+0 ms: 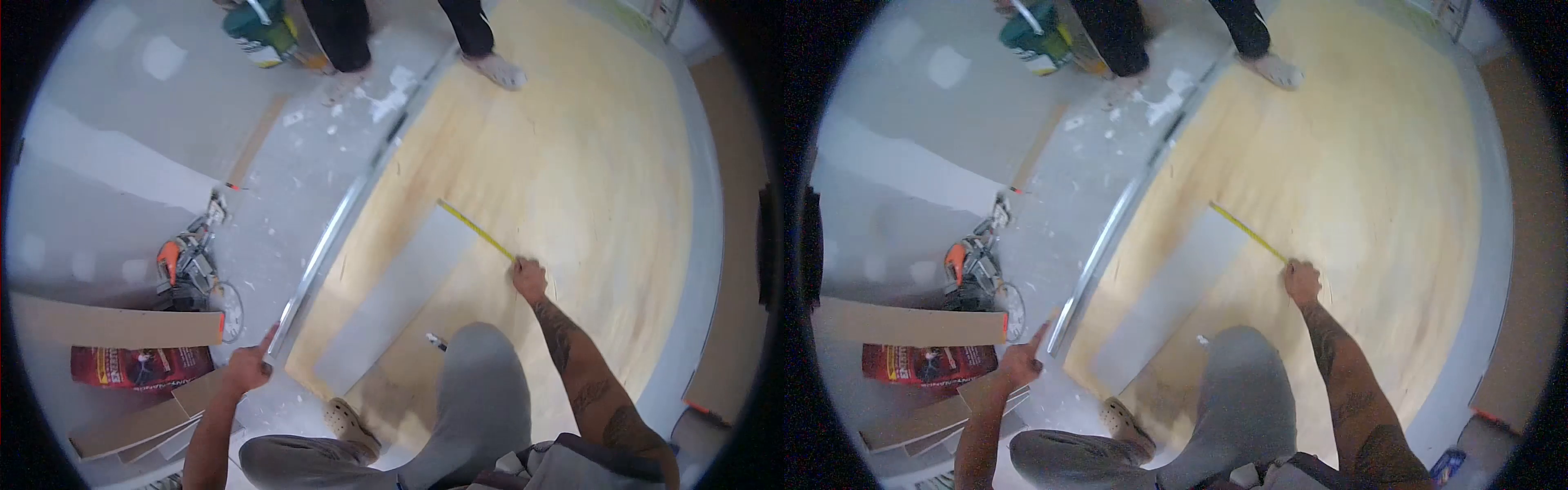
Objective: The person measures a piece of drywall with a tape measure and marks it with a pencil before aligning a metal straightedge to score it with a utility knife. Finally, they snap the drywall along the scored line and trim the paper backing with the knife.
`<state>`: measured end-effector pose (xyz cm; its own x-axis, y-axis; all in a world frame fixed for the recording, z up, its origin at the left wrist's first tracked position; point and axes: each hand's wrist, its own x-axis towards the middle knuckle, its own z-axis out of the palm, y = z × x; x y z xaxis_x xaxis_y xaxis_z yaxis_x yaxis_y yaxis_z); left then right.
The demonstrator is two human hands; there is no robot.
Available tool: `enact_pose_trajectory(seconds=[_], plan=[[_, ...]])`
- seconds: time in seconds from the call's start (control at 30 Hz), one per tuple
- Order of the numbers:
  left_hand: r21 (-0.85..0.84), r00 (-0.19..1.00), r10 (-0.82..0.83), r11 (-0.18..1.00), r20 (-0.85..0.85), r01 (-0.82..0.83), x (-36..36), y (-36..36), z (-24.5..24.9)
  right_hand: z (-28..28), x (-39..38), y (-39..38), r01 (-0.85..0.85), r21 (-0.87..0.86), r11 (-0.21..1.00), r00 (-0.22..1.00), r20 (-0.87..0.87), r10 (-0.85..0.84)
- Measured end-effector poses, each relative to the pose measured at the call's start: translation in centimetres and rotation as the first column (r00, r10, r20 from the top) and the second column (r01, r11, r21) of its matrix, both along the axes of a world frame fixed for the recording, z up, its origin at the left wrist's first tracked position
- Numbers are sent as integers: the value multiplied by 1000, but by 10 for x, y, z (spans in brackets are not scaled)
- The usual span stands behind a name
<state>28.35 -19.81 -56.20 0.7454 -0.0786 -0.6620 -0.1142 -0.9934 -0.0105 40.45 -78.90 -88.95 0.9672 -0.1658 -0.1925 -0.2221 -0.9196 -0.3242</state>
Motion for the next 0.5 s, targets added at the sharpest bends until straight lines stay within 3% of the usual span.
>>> enact_pose_trajectory(seconds=[0.07,0.13,0.17,0.23,0.27,0.3,0.33,0.37,0.4,0.43,0.47,0.5], plan=[[-88,967,173,983,189,-158,-1,19,28,14,5,7,67,-29,997,990,-123,-70],[-143,901,147,985,407,-96,-11,39,26,32,2,15,155,15,988,985,-77,-153],[-98,860,208,978,466,-183,-19,33,26,24,0,12,127,18,992,990,-68,-125],[-466,795,507,822,334,-329,-49,41,2,7,3,7,95,20,995,995,-27,-94],[-486,742,608,757,281,-437,-69,44,-20,5,1,6,75,20,997,995,-64,-74],[-598,754,604,713,259,-365,-88,52,-50,7,8,1,59,17,998,993,-99,-57],[-646,706,673,644,223,-410,-107,51,-78,14,17,-7,61,12,998,995,-77,-60],[-525,763,521,802,382,-284,-125,54,-107,20,20,-15,52,234,971,976,-220,1],[-428,771,527,826,358,-367,-127,23,-94,23,25,-23,64,442,895,932,-348,105],[-442,742,521,833,422,-332,-138,16,-112,25,32,-26,3,411,911,927,-343,152],[-409,752,543,824,374,-392,-148,15,-128,27,39,-26,-14,402,916,921,-351,169],[-442,760,563,801,324,-405,-150,8,-134,29,45,-28,-174,317,932,924,-276,266]])
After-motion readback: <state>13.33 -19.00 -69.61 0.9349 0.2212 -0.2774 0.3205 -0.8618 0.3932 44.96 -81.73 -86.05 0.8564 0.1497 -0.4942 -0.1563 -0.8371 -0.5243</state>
